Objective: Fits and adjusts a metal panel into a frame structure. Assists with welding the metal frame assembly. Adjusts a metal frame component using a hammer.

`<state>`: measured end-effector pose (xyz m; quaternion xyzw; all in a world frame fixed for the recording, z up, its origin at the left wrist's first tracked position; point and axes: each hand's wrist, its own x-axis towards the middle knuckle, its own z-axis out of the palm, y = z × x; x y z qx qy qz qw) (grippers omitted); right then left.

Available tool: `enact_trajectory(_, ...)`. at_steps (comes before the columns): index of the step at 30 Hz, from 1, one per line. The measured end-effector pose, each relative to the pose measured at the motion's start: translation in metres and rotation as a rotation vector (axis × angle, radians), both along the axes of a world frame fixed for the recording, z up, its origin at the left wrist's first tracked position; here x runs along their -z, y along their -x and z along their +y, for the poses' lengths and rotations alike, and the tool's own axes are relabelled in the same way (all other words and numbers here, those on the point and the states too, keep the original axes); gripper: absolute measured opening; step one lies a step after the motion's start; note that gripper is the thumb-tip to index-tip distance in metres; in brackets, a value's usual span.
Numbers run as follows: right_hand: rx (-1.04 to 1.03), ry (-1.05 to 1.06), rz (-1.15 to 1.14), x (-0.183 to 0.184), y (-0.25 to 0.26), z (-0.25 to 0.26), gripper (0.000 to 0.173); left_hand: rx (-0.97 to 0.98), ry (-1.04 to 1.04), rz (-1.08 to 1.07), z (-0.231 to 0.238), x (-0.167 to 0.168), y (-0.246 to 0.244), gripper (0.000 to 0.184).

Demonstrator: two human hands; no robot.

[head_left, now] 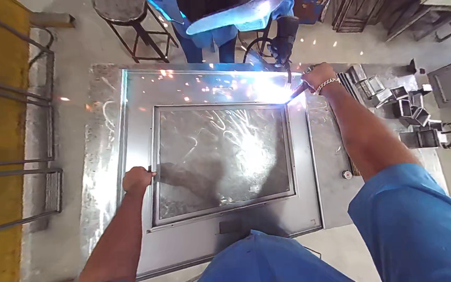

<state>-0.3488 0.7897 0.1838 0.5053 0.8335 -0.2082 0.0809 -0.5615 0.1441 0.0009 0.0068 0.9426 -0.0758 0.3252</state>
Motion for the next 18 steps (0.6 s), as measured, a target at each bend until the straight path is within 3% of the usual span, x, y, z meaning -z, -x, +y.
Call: enact_trajectory(18, 0.004, 0.030, 0.031, 0.0037, 0.0007, 0.0064, 0.040, 0.019, -0.013, 0.029, 0.0018, -0.0025, -0.0085, 0.046)
